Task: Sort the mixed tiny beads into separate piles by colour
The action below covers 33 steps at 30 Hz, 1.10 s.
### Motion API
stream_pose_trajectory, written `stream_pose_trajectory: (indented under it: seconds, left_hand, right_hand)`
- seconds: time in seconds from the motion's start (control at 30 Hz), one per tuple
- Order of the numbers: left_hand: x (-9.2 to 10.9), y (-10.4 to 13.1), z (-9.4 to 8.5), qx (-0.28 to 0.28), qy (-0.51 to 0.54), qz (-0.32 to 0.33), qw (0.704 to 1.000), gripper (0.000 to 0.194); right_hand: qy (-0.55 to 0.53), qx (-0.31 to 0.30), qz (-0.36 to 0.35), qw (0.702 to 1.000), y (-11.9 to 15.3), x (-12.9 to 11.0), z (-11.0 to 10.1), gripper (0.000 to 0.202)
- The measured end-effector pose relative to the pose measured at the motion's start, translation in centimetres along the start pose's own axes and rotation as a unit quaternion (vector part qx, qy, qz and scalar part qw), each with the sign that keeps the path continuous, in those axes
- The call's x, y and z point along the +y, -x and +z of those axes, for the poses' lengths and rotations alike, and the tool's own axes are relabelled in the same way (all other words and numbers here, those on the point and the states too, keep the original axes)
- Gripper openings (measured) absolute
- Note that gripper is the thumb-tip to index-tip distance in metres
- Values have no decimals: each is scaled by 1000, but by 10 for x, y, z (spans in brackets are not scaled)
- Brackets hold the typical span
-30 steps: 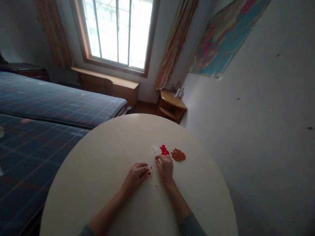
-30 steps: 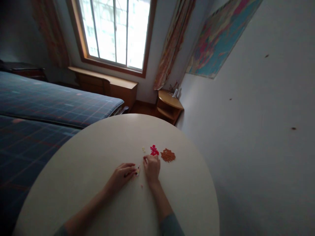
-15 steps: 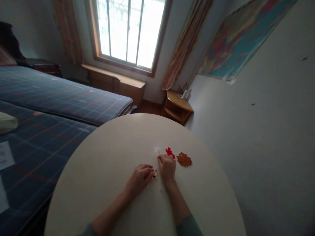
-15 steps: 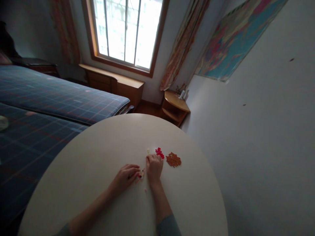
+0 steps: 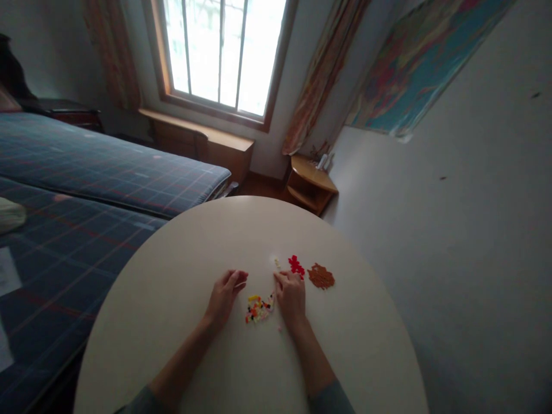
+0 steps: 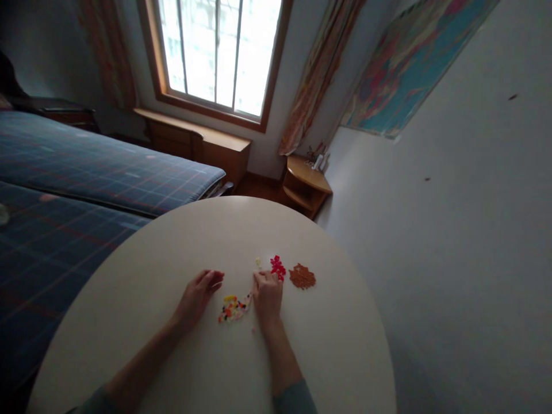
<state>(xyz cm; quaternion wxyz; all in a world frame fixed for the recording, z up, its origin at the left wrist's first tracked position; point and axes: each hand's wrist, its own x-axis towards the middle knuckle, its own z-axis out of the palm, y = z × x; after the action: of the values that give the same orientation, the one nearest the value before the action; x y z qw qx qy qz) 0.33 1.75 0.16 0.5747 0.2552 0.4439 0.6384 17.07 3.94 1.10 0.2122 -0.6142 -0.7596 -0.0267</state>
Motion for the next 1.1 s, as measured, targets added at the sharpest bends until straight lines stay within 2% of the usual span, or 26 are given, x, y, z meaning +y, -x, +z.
stream_pose_trajectory:
  seconds: [0.33,0.8,0.97,1.1]
  left_hand:
    - [5,3,4,10,14,-24,1000,31]
    - [5,3,4,4,14,-20,1000,29]
    - [4,3,3,-11,-9,-9,1000,29]
    - [1,3,1,-42,-31,0,999,27]
  right_hand:
    - [-2,9,-4,1000,-2,1,5,31]
    - [-6,17,3,1000,-7,2,9,32]
    - [-78,62,15,995,-3,7,10,32]
    - [-173,47,21,984,9,8,4,24]
